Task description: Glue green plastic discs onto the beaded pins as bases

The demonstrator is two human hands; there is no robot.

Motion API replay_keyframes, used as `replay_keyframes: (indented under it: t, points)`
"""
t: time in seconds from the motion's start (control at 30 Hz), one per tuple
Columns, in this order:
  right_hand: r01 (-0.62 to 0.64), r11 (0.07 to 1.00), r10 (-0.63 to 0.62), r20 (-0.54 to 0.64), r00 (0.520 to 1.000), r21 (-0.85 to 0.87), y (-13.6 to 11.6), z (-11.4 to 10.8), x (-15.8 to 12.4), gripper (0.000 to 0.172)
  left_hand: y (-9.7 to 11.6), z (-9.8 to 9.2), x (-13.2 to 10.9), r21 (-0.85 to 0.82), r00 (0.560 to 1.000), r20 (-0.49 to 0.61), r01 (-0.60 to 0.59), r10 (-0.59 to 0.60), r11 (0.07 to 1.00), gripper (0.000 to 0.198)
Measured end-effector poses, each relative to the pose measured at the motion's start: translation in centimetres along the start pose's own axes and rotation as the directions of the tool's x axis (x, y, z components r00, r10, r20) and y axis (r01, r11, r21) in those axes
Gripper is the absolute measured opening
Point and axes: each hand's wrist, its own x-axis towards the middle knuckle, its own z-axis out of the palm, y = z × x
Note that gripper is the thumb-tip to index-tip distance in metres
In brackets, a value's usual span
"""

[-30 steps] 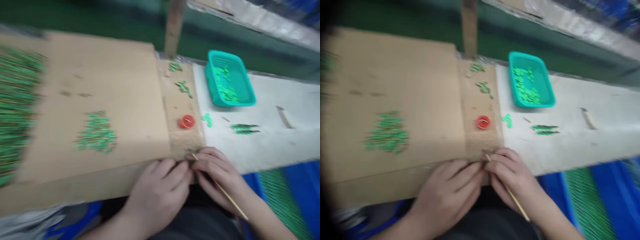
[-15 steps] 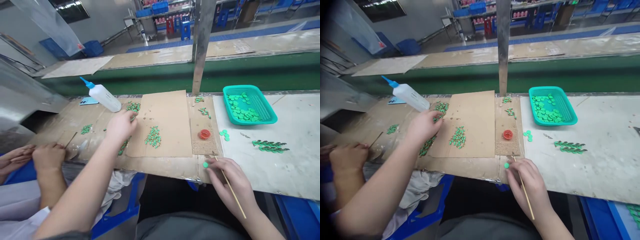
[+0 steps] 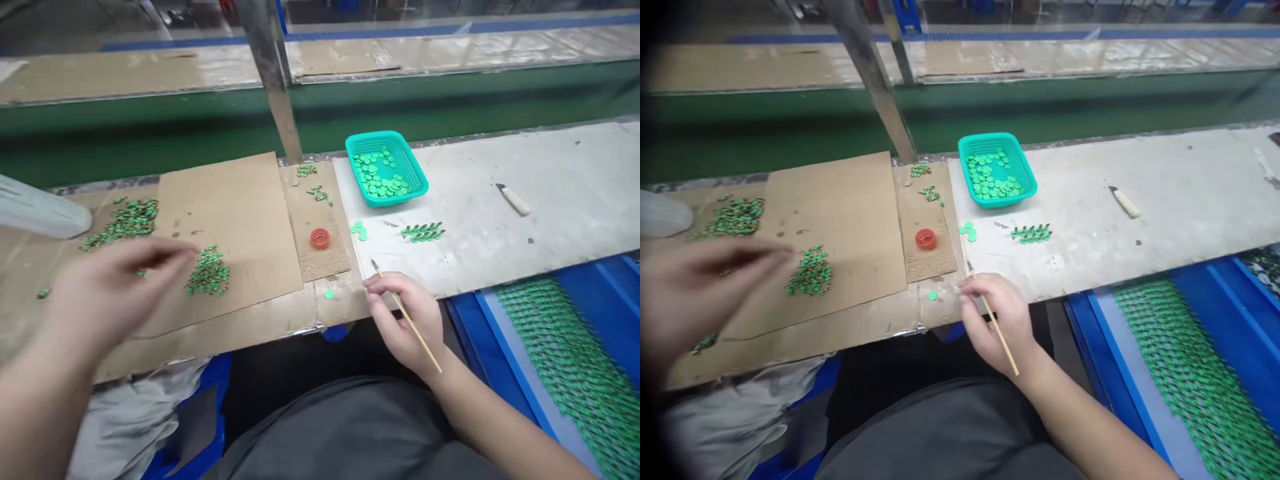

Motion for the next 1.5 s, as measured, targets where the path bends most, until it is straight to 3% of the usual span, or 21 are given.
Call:
replay_keyframes:
  t: [0.07, 0.17, 0.23, 0.37, 0.43, 0.57, 0.63, 0.67, 0.73, 0.77, 0.8, 0.87, 0.9, 1.07, 1.17, 1.27, 1.37, 1.5]
  points:
    - [-0.196, 0.96, 0.175, 0.117, 0.978, 0.201, -1.6, 0.5, -0.4, 0.01, 4.7, 1.9, -3.3, -0.08, 0.977, 0.148, -0.145, 0.156, 0.986, 0.013]
    - [-0.548, 0.722, 0.426, 0.353, 0.833, 0.423, -3.3, 1.5, -0.8, 0.017, 10.5, 4.5, -6.8, -0.173, 0.935, 0.236, -0.228, 0.265, 0.958, 0.015]
    - [-0.669, 0.562, 0.534, 0.404, 0.743, 0.487, -3.5, 1.9, -0.7, 0.027, 12.4, 5.6, -7.5, -0.182, 0.933, 0.221, -0.248, 0.285, 0.952, 0.017]
    - [-0.748, 0.331, 0.636, 0.45, 0.627, 0.575, -3.1, 1.8, 0.0, 0.044, 12.9, 6.7, -7.7, -0.203, 0.955, 0.196, -0.185, 0.225, 0.961, 0.017]
    - [-0.76, 0.253, 0.631, 0.493, 0.598, 0.599, -3.0, 1.5, 0.1, 0.048, 12.7, 7.1, -8.2, -0.302, 0.971, 0.207, -0.052, 0.119, 0.952, 0.016]
    - [-0.784, 0.169, 0.605, 0.564, 0.561, 0.598, -3.2, 1.3, -0.7, 0.052, 13.0, 7.9, -10.0, -0.521, 0.971, 0.238, 0.156, -0.033, 0.839, 0.016]
    - [-0.779, 0.246, 0.603, 0.538, 0.589, 0.576, -2.7, 1.4, -1.0, 0.044, 13.0, 8.3, -10.6, -0.57, 0.965, 0.242, 0.226, -0.101, 0.79, 0.015]
    - [-0.75, 0.358, 0.597, 0.481, 0.641, 0.556, -2.1, 1.4, -1.1, 0.036, 12.8, 8.5, -10.7, -0.582, 0.961, 0.238, 0.259, -0.142, 0.771, 0.013]
    - [-0.57, 0.696, 0.477, 0.313, 0.821, 0.435, -0.5, 1.7, -0.7, 0.015, 12.1, 8.8, -10.6, -0.566, 0.952, 0.21, 0.305, -0.223, 0.766, 0.011]
    - [-0.408, 0.854, 0.342, 0.244, 0.908, 0.323, 0.5, 1.8, -0.4, 0.008, 11.5, 9.0, -10.4, -0.532, 0.951, 0.178, 0.31, -0.253, 0.788, 0.01]
    - [-0.222, 0.953, 0.17, 0.241, 0.955, 0.205, 1.5, 2.0, 0.1, 0.01, 10.9, 9.2, -10.1, -0.485, 0.953, 0.144, 0.303, -0.267, 0.82, 0.009]
    - [0.036, 0.997, -0.058, 0.329, 0.943, 0.071, 3.2, 2.4, 1.0, 0.019, 9.7, 9.6, -9.5, -0.395, 0.966, 0.096, 0.26, -0.242, 0.881, 0.01]
    - [0.095, 0.994, -0.108, 0.366, 0.925, 0.052, 3.7, 2.5, 1.3, 0.023, 9.2, 9.9, -9.1, -0.364, 0.974, 0.094, 0.228, -0.208, 0.903, 0.01]
    - [0.06, 0.991, -0.099, 0.36, 0.928, 0.118, 4.6, 1.4, 1.9, 0.051, 8.4, 11.2, -8.4, -0.301, 0.989, 0.136, 0.095, -0.056, 0.949, 0.016]
    - [0.034, 0.992, -0.077, 0.368, 0.927, 0.121, 4.6, -0.2, 2.1, 0.063, 8.6, 11.6, -8.6, -0.263, 0.987, 0.153, 0.095, -0.056, 0.96, 0.018]
    - [0.096, 0.993, -0.114, 0.429, 0.896, 0.062, 4.6, -1.3, 2.9, 0.074, 8.7, 11.8, -8.6, -0.239, 0.988, 0.148, 0.085, -0.05, 0.967, 0.017]
    - [0.175, 0.984, -0.142, 0.48, 0.866, -0.024, 4.7, -1.7, 3.8, 0.075, 8.9, 12.0, -8.4, -0.213, 0.989, 0.138, 0.091, -0.062, 0.973, 0.013]
    - [0.227, 0.972, -0.177, 0.46, 0.87, -0.055, 5.0, -1.7, 4.3, 0.072, 9.2, 12.2, -8.2, -0.168, 0.989, 0.131, 0.091, -0.069, 0.981, 0.009]
